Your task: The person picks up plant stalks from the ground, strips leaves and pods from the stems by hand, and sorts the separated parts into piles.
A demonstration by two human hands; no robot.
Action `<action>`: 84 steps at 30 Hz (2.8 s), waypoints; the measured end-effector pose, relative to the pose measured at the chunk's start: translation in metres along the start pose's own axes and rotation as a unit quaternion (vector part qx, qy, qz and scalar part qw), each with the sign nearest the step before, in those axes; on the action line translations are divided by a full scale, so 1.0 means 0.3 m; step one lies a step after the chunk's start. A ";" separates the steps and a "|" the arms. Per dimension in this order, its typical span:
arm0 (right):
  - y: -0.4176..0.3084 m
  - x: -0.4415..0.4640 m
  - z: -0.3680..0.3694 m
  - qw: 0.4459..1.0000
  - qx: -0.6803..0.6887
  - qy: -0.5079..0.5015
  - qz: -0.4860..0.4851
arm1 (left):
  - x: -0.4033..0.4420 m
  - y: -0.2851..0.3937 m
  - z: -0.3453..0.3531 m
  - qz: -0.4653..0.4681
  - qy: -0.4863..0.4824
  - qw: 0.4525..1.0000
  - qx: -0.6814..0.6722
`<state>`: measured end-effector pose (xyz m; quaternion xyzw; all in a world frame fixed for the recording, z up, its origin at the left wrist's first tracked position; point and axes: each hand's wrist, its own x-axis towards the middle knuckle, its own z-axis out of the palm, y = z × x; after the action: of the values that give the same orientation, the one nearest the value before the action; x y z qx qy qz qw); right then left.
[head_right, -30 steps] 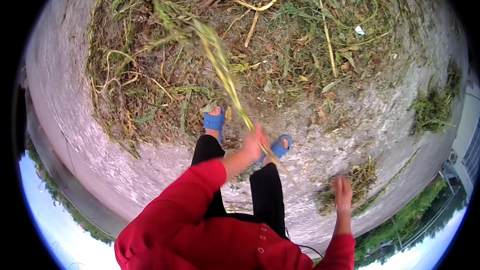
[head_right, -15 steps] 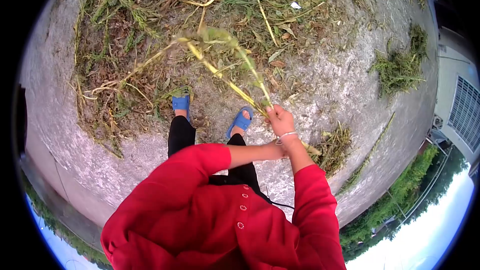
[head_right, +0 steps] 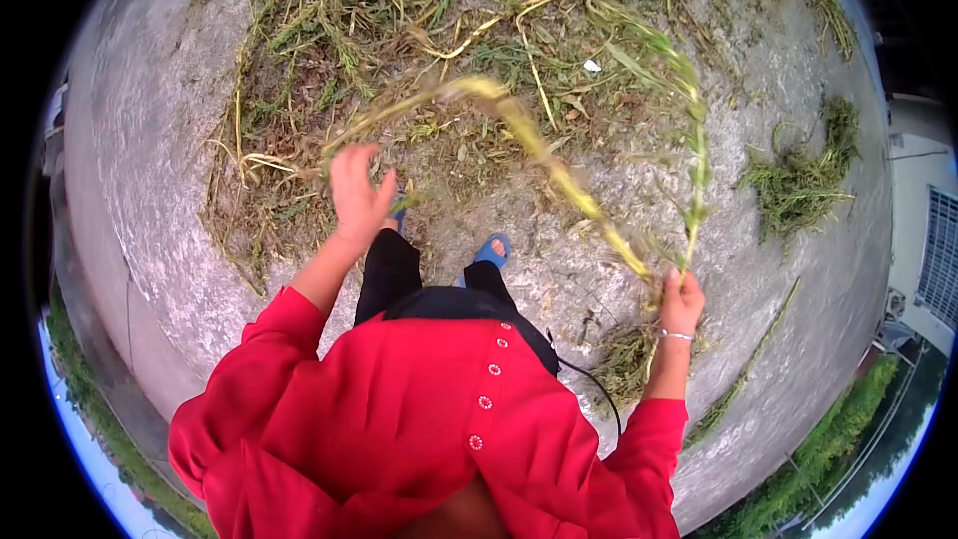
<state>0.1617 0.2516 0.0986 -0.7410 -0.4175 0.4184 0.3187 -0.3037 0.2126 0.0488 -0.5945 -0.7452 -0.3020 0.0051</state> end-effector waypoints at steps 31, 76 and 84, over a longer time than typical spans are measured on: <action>0.091 -0.350 -0.623 0.952 0.168 0.251 -0.040 | 0.672 1.376 0.055 0.382 -0.154 0.829 -0.379; 0.049 -0.041 -0.228 0.875 -0.051 0.437 -0.202 | 0.689 1.185 -0.077 0.064 -0.405 0.382 -0.828; 0.237 -0.105 -0.587 0.800 -0.271 0.490 -0.215 | 0.626 1.068 -0.200 0.014 -0.543 0.394 -0.742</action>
<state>0.3333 0.1703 0.1300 -0.7947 -0.4505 -0.2098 0.3486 -0.0949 0.3865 0.3089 -0.4118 -0.0640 -0.3492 -0.8393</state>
